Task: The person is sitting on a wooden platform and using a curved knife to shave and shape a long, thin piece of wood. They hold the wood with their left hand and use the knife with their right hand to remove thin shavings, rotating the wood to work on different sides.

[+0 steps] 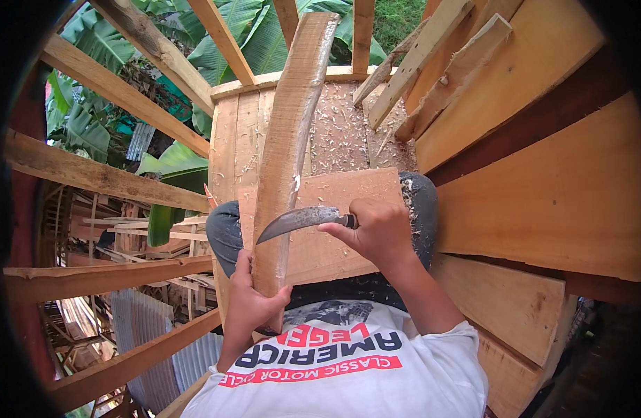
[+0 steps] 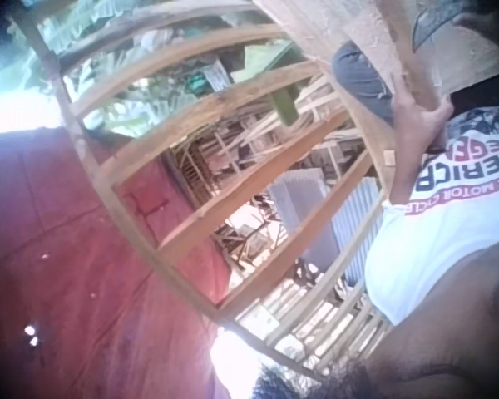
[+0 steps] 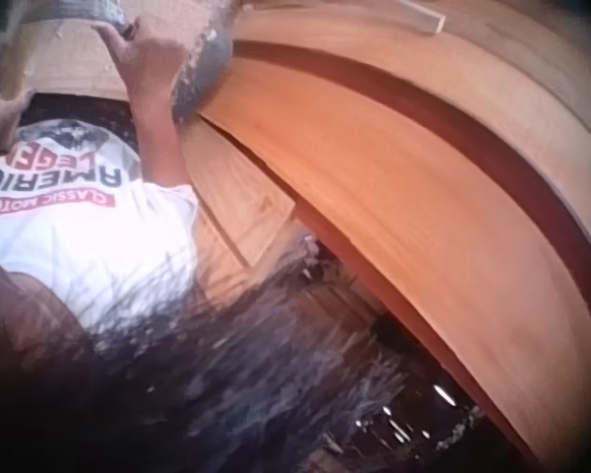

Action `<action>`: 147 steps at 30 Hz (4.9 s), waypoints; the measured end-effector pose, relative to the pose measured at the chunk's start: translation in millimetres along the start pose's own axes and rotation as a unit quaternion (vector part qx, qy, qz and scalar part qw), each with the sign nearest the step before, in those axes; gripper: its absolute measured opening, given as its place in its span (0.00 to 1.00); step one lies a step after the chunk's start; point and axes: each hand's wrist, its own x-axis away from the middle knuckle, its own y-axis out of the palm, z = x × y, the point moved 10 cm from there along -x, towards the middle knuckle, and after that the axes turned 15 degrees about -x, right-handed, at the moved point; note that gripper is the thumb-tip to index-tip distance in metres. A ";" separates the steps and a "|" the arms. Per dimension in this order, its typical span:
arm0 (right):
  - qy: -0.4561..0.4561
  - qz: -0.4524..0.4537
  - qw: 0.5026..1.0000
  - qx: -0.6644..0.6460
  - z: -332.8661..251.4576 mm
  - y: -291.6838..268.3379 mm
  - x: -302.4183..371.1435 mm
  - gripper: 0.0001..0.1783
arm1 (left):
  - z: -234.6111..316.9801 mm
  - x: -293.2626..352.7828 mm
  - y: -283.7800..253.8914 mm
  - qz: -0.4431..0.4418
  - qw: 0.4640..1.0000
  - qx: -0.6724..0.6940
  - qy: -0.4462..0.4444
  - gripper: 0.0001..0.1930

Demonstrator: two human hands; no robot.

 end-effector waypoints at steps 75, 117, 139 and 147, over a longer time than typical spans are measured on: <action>0.069 0.119 0.990 0.017 94.1 -32.8 -39.0 0.39 | 32.1 -5.0 59.2 -0.086 0.989 0.115 0.029 0.38; 0.233 0.197 0.948 -0.090 163.2 -97.1 -38.3 0.38 | 16.3 31.9 63.7 -0.212 0.961 0.177 0.007 0.35; 0.175 0.149 0.968 -0.098 126.6 -43.4 -14.1 0.37 | 19.8 10.7 77.1 -0.208 0.967 0.147 0.001 0.35; 0.059 0.151 0.978 -0.133 90.8 -35.1 0.2 0.37 | 21.1 4.2 88.7 -0.254 0.933 0.255 0.007 0.37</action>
